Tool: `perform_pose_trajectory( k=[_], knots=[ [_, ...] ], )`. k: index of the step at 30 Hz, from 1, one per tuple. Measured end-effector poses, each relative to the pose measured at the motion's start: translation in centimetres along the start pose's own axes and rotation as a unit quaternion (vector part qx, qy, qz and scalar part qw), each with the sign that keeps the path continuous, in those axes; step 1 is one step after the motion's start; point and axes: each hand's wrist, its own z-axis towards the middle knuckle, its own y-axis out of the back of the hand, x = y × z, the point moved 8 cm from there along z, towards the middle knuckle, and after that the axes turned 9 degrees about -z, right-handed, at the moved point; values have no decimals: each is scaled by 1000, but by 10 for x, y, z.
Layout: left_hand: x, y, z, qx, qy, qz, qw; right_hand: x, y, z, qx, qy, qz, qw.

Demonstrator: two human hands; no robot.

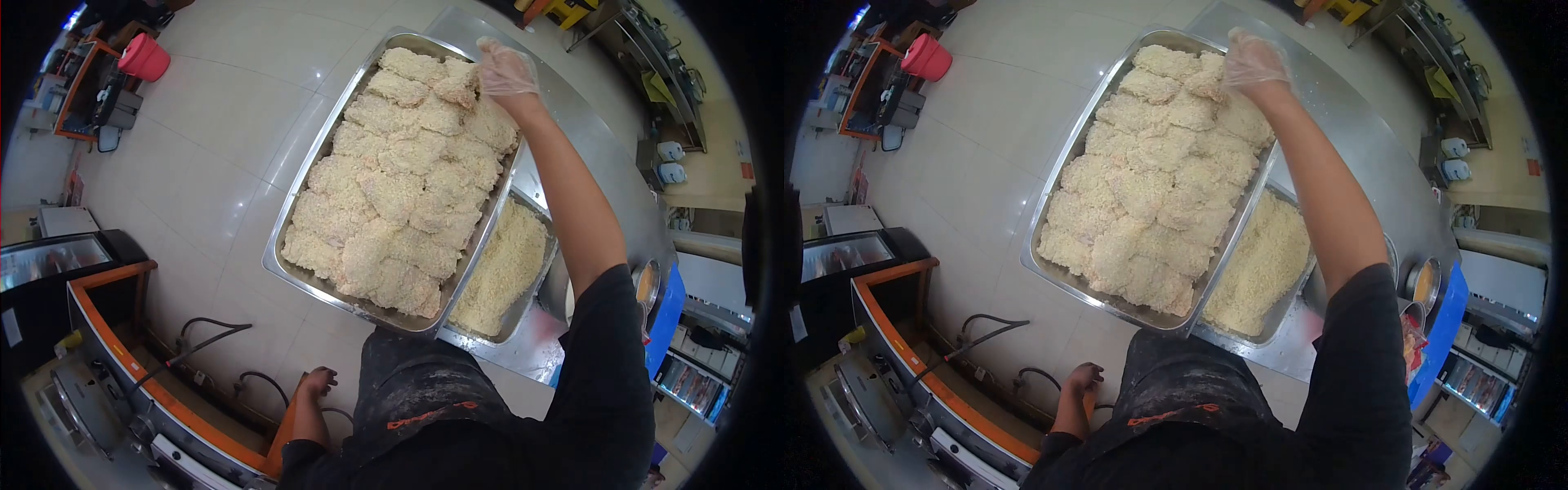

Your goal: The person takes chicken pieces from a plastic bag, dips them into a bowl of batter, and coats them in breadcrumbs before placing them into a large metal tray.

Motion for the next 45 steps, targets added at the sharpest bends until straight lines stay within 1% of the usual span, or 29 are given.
perform_pose_trajectory(
  k=[1,2,4,6,7,10,12,13,14,16,17,19,21,22,23,25,27,29,30,31,33,34,35,36,37,40,42,44,45],
  knots=[
    [-3,0,-4,-13,4,4,1000,-1,-6,2,7,-7,-16,1000],
    [-4,1,-6,-26,8,9,1000,10,-17,-2,5,37,-83,996],
    [6,-1,0,-17,13,11,1000,47,-45,-17,2,125,-216,968],
    [19,-4,2,-10,28,11,999,37,-79,-13,-110,41,-120,986],
    [26,-6,2,-7,41,12,999,32,-80,-15,-163,-3,-70,984],
    [61,-8,15,2,76,8,997,24,-93,-10,-111,6,-37,993],
    [72,-12,17,-1,104,-14,994,27,-96,-9,-102,20,-62,993],
    [70,-12,13,-1,98,-2,995,29,-93,-9,-99,26,-74,992],
    [67,-13,10,-1,90,11,996,28,-99,-6,-27,27,-69,997],
    [59,-10,7,-8,73,33,997,35,-81,-11,117,28,-59,991],
    [60,-7,14,-17,66,42,997,35,-81,-8,132,58,-57,988],
    [56,1,24,-15,52,47,997,29,-77,9,158,114,-49,980],
    [51,10,29,11,38,41,998,11,-46,5,99,141,52,984],
    [41,14,21,0,35,35,999,0,-21,-3,67,154,98,981],
    [31,14,14,-10,30,27,999,-20,-2,-12,73,131,120,981],
    [10,7,-2,-27,37,30,998,-53,60,-57,85,84,163,979],
    [-2,5,-10,-45,59,56,996,-83,128,-131,116,79,144,980],
    [-14,2,-10,-50,60,71,994,-127,167,-199,156,124,231,952],
    [-16,-1,-9,-50,65,83,993,-151,189,-242,160,86,266,947],
    [-26,-5,-10,-50,30,105,993,-178,208,-286,163,41,301,939],
    [-45,-21,-11,-36,-37,158,986,-247,232,-372,193,-29,253,948],
    [-55,-31,-7,-23,-53,227,972,-278,242,-413,206,-54,230,950],
    [-64,-40,-3,-12,-71,295,953,-311,246,-457,212,-108,233,943],
    [-66,-47,-5,-18,-75,304,950,-339,247,-500,218,-154,237,934],
    [-65,-55,-6,-30,-69,287,955,-362,244,-537,226,-195,244,923],
    [-59,-85,-6,-70,-36,190,979,-416,217,-615,266,-223,127,929],
    [-58,-127,-23,-53,-58,224,972,-454,177,-642,164,-174,68,969],
    [-52,-164,-33,-48,-59,240,968,-473,143,-643,129,-147,-21,980],
    [-47,-179,-34,-50,-51,238,969,-472,127,-637,159,-151,2,976]
  ],
)
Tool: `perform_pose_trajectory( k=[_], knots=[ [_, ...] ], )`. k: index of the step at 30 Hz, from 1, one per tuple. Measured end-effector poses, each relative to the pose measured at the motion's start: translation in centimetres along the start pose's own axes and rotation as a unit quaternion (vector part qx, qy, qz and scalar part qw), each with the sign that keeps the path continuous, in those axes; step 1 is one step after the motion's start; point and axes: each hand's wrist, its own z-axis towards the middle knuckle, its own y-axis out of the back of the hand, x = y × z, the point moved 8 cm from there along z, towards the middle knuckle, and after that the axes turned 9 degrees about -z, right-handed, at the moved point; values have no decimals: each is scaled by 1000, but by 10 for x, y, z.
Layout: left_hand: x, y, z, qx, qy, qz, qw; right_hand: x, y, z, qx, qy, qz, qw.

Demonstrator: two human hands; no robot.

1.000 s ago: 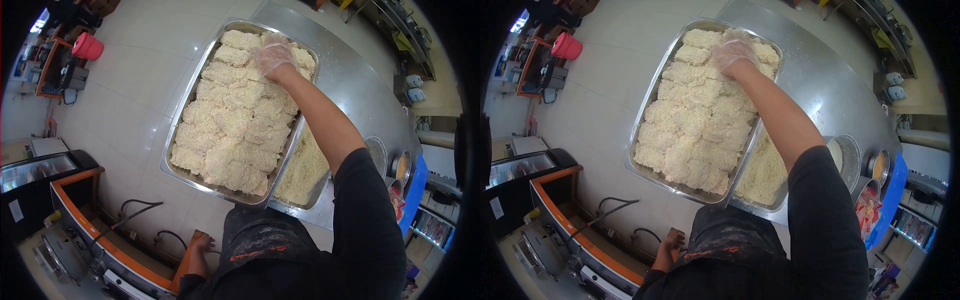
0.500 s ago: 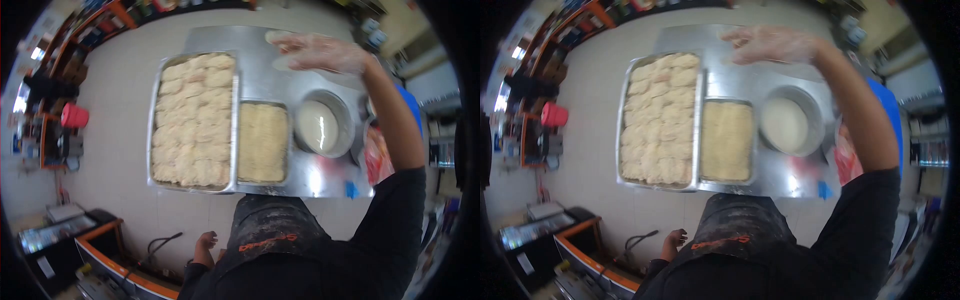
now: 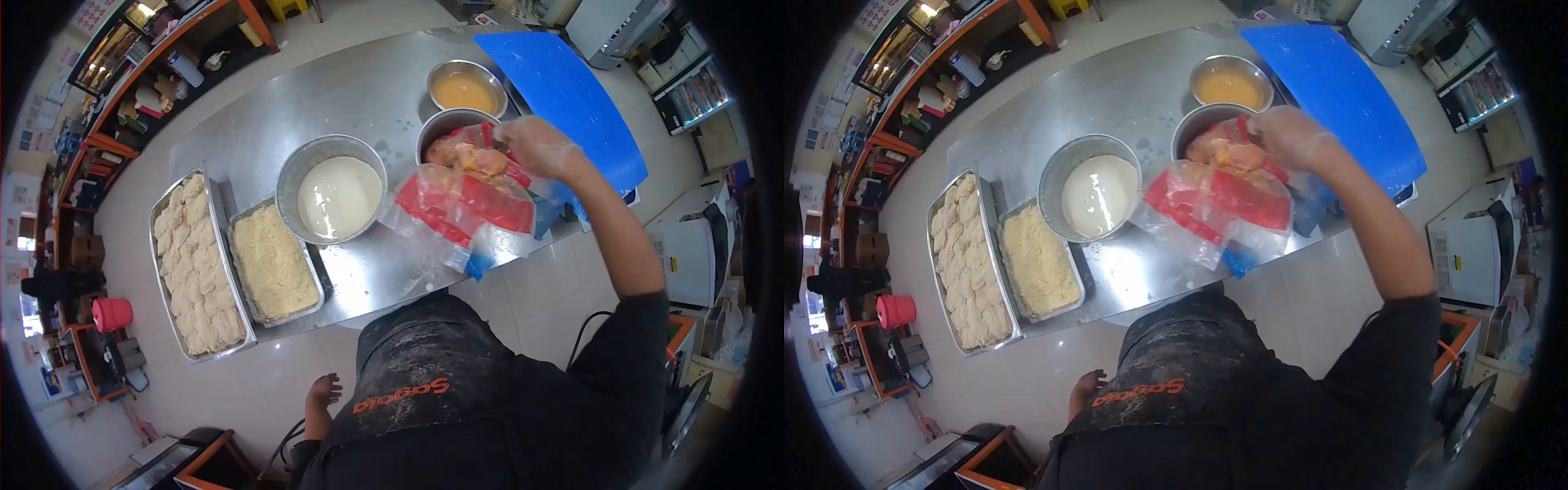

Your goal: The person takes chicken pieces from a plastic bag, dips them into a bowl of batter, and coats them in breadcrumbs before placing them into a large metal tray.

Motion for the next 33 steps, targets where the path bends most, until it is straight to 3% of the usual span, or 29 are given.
perform_pose_trajectory(
  k=[1,4,7,11,14,16,17,19,22,23,25,26,28,31,33],
  knots=[
    [1,-14,-1,0,8,-2,1000,6,-9,10,33,1,17,999],
    [7,-55,-10,-2,-4,-33,999,41,-5,6,10,27,23,999],
    [26,-93,-16,0,-62,45,997,36,-33,14,89,32,-15,995],
    [81,-127,5,14,-107,148,983,39,-26,14,15,186,-15,982],
    [119,-141,21,31,-157,219,962,14,-50,39,-42,199,132,970],
    [133,-147,28,40,-184,252,949,9,-23,14,8,156,271,950],
    [137,-149,34,45,-197,270,942,5,-23,5,44,100,386,916],
    [135,-151,48,51,-236,309,920,3,-34,-13,112,-20,590,799],
    [114,-147,72,51,-309,372,874,0,-49,-25,90,-61,747,656],
    [102,-144,78,49,-333,393,856,5,-47,-26,108,-43,744,658],
    [63,-133,41,25,-220,262,939,16,-43,-30,144,-11,737,661],
    [41,-133,4,6,-152,176,973,16,-47,-29,147,-24,646,748],
    [20,-133,-21,-10,-112,110,988,11,-58,-21,143,-51,436,887],
    [11,-130,-31,-27,-88,90,992,17,-51,-10,-75,79,189,976],
    [14,-131,-29,-29,-79,129,988,23,-36,-27,-126,57,107,985]
  ],
)
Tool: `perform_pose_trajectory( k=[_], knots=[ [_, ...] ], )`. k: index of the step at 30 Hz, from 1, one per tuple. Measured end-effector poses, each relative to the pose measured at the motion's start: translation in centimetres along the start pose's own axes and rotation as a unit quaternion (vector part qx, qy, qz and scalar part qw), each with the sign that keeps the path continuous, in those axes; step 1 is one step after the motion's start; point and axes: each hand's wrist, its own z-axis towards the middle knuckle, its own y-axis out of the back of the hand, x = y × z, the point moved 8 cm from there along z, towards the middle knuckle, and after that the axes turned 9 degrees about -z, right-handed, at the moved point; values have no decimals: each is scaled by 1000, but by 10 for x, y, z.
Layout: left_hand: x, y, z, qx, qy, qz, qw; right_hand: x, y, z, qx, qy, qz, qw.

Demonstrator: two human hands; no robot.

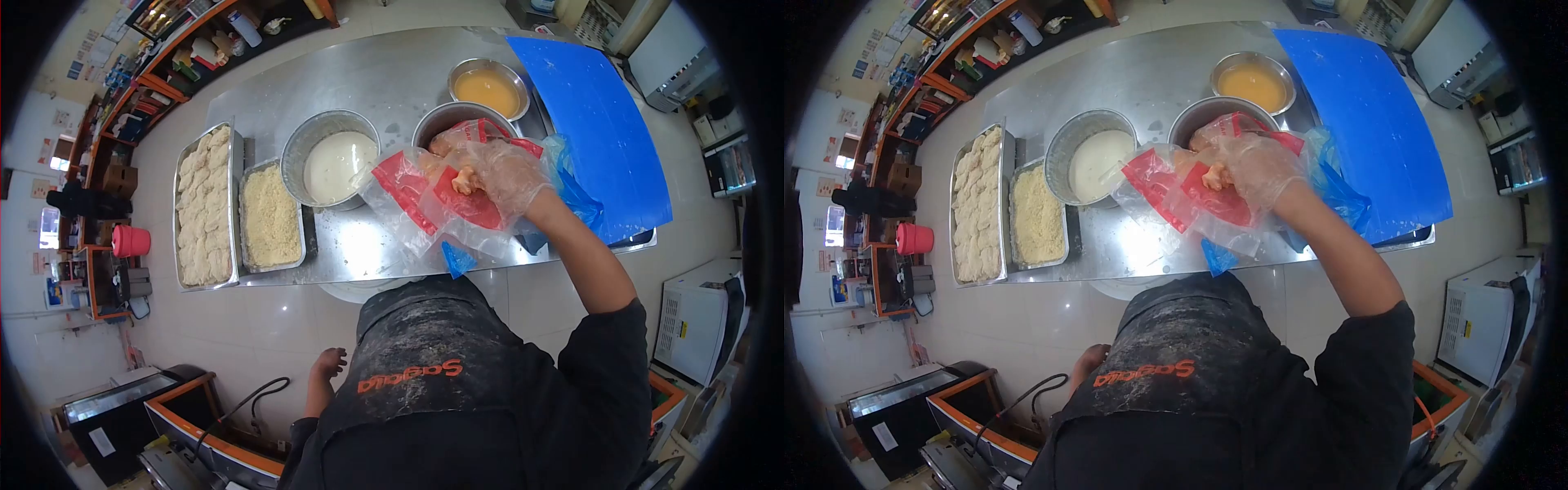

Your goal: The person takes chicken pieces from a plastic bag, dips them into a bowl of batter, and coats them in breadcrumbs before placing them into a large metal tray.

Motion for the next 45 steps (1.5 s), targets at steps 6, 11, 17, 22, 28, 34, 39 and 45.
perform_pose_trajectory(
  k=[6,11,17,22,28,34,39,45],
  knots=[
    [61,-28,31,4,75,-84,994,23,2,12,105,158,55,980],
    [69,-40,-3,-16,31,-27,999,29,-1,31,125,181,116,969],
    [108,-61,-7,5,43,-41,998,-14,-44,63,50,152,258,953],
    [116,-68,-6,13,48,-44,998,-46,-17,66,-1,-118,475,872],
    [95,-61,9,22,48,-61,997,-21,30,32,-79,35,432,898],
    [93,-51,34,31,53,-80,995,21,1,-40,-147,255,44,955],
    [45,-33,-27,-22,-10,19,1000,18,14,-53,-181,185,64,964],
    [-2,-35,-78,-38,10,-46,998,26,22,-59,-247,150,-105,952]
  ],
)
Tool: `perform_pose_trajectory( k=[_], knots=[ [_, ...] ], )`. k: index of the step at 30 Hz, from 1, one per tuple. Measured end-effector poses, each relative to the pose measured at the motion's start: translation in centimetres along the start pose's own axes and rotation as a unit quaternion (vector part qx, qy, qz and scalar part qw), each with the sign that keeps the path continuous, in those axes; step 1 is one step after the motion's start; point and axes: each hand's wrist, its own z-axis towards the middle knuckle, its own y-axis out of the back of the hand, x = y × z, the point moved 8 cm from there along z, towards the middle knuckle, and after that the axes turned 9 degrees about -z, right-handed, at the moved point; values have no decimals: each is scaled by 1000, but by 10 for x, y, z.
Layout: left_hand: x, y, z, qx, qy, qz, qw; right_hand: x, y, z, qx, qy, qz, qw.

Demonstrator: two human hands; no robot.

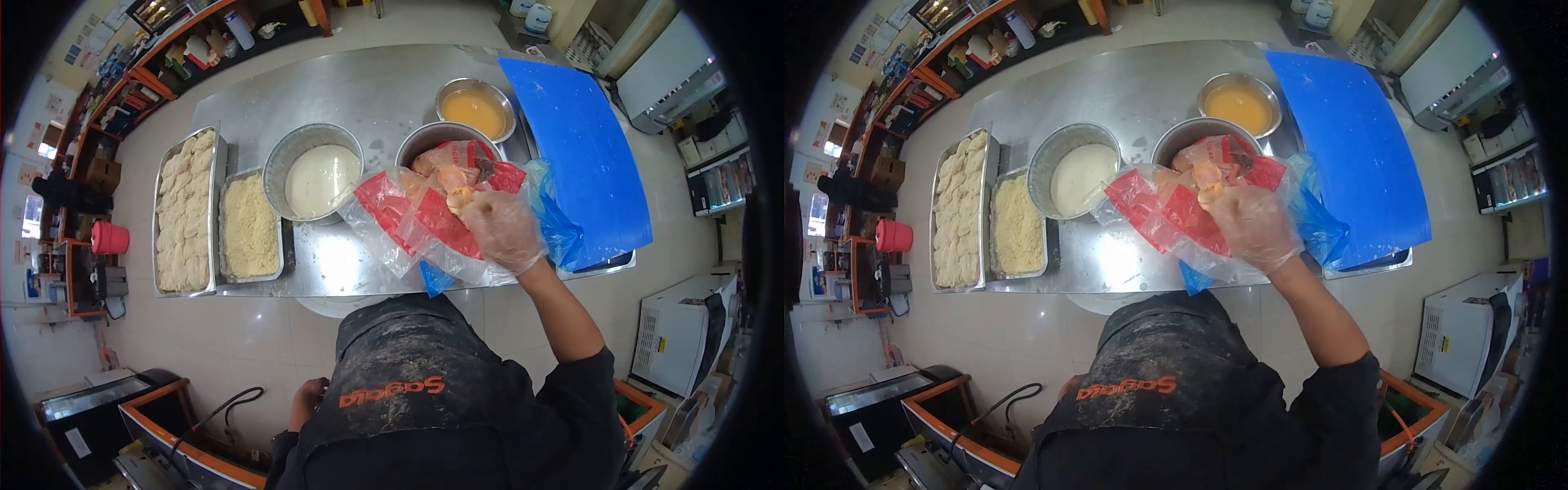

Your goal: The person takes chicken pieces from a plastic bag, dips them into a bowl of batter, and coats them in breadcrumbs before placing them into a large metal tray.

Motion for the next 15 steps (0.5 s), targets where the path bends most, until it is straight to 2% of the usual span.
perform_pose_trajectory(
  k=[3,6,9,12,15],
  knots=[
    [-30,-9,-17,-2,5,-17,1000,10,-15,10,145,7,-42,989],
    [2,-11,33,35,16,-37,999,-5,-39,4,151,-68,-11,986],
    [63,-18,116,101,29,-73,992,-9,-71,-9,172,-55,-50,982],
    [73,-15,115,99,10,-59,993,0,-73,-6,213,12,-137,967],
    [91,-19,113,82,56,-106,989,-5,-52,21,237,3,-195,952]
  ],
)
